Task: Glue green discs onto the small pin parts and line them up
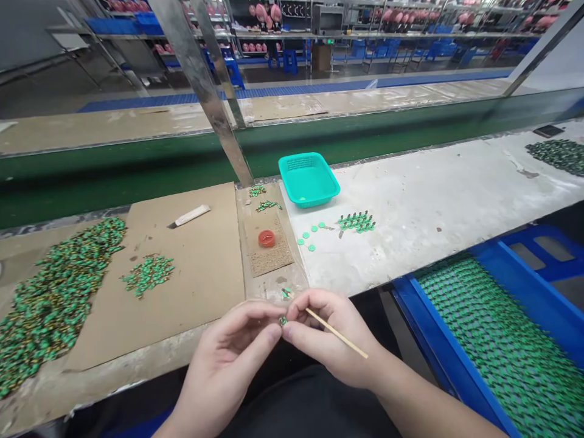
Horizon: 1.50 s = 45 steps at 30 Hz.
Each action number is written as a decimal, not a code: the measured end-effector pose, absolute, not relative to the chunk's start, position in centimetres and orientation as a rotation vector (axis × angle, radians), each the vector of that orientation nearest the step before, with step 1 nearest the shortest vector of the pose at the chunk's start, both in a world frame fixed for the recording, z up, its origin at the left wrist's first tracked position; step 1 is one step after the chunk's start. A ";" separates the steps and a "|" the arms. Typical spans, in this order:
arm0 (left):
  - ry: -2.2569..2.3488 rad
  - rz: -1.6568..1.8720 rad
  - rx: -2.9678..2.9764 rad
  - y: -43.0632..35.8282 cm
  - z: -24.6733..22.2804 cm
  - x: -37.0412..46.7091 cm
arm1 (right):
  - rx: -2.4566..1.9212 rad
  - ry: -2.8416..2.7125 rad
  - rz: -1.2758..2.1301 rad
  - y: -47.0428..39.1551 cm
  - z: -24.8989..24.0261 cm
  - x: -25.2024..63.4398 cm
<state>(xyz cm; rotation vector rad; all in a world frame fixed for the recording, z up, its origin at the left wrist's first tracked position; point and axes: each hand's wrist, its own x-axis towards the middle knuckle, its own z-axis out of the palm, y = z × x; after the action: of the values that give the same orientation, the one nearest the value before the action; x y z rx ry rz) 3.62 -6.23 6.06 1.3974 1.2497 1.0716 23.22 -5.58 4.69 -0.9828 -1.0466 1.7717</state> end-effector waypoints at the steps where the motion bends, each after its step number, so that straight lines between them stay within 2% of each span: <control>1: 1.225 1.035 1.372 -6.4 5.9 3.5 | -0.990 -1.043 1.815 -5.8 4.6 23.4; 4: 1.168 0.913 1.350 -7.0 5.0 2.7 | -1.052 -1.099 1.924 -6.6 4.0 24.0; 6: 1.167 0.881 1.364 -7.1 4.0 2.1 | -1.087 -1.225 1.870 -6.9 3.4 24.6; 11: 1.401 1.017 1.378 -5.1 2.2 0.6 | -1.049 -1.748 1.064 -5.6 1.9 26.8; 15: 1.441 1.006 1.547 -2.1 1.4 0.9 | -1.050 -1.841 0.805 -3.8 1.9 27.8; 23: 1.426 0.931 1.801 -0.7 -0.2 1.4 | -1.045 -1.476 0.901 -2.8 1.7 26.3; 45: 1.412 0.895 2.061 -0.8 -0.6 1.8 | -1.181 -1.728 0.636 -2.9 1.4 27.2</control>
<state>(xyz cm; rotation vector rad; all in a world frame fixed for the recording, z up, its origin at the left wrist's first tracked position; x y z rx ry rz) 1.82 -0.81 -0.61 2.0606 1.4118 0.8950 27.24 -2.92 1.35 -1.1805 -1.7277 0.6364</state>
